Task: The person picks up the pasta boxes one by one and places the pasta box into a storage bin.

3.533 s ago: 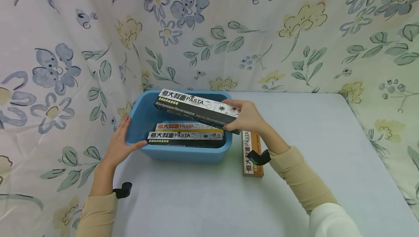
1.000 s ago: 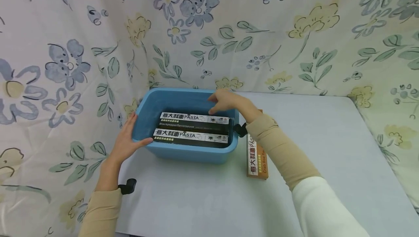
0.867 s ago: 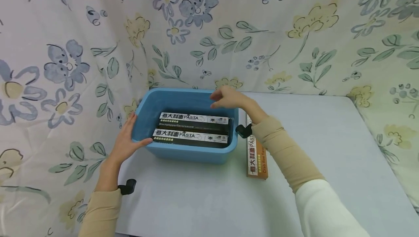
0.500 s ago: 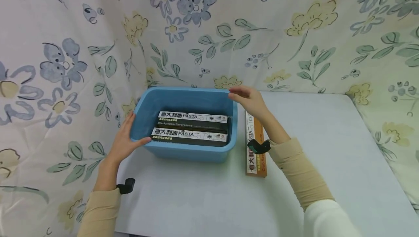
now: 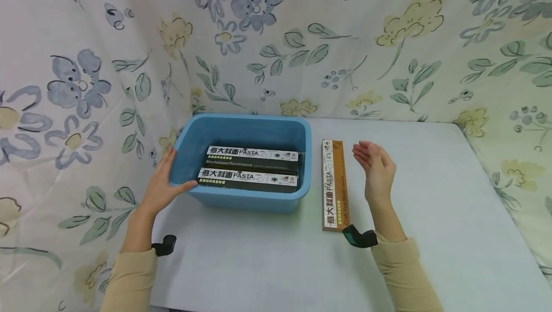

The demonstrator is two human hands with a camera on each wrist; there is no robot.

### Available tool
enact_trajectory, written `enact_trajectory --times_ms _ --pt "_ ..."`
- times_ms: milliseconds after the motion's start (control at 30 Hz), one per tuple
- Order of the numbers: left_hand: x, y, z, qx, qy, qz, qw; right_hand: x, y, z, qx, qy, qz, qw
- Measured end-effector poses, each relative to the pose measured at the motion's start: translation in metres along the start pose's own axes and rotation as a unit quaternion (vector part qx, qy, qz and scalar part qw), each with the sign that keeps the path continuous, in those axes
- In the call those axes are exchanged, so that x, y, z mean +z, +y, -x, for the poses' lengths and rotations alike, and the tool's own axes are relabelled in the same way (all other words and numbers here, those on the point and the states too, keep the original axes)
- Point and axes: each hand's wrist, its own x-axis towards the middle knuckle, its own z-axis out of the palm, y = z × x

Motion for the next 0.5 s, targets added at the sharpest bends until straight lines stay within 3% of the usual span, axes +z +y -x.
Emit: enact_trajectory --times_ms 100,233,400,500 --pt "-0.001 0.001 0.001 0.000 0.002 -0.002 1.0000 -0.007 0.018 0.020 -0.009 0.046 0.005 0.9989" --pt "0.000 0.001 0.001 0.002 0.005 0.000 1.0000 -0.016 0.048 0.046 -0.013 0.055 0.102 0.9932" --pt "0.001 0.000 0.001 0.004 0.001 0.003 1.0000 -0.024 0.082 0.071 0.003 0.067 0.240 0.9686" --pt "0.001 0.000 0.000 0.004 0.001 0.002 1.0000 -0.025 0.096 0.081 0.032 0.051 0.298 0.9526"
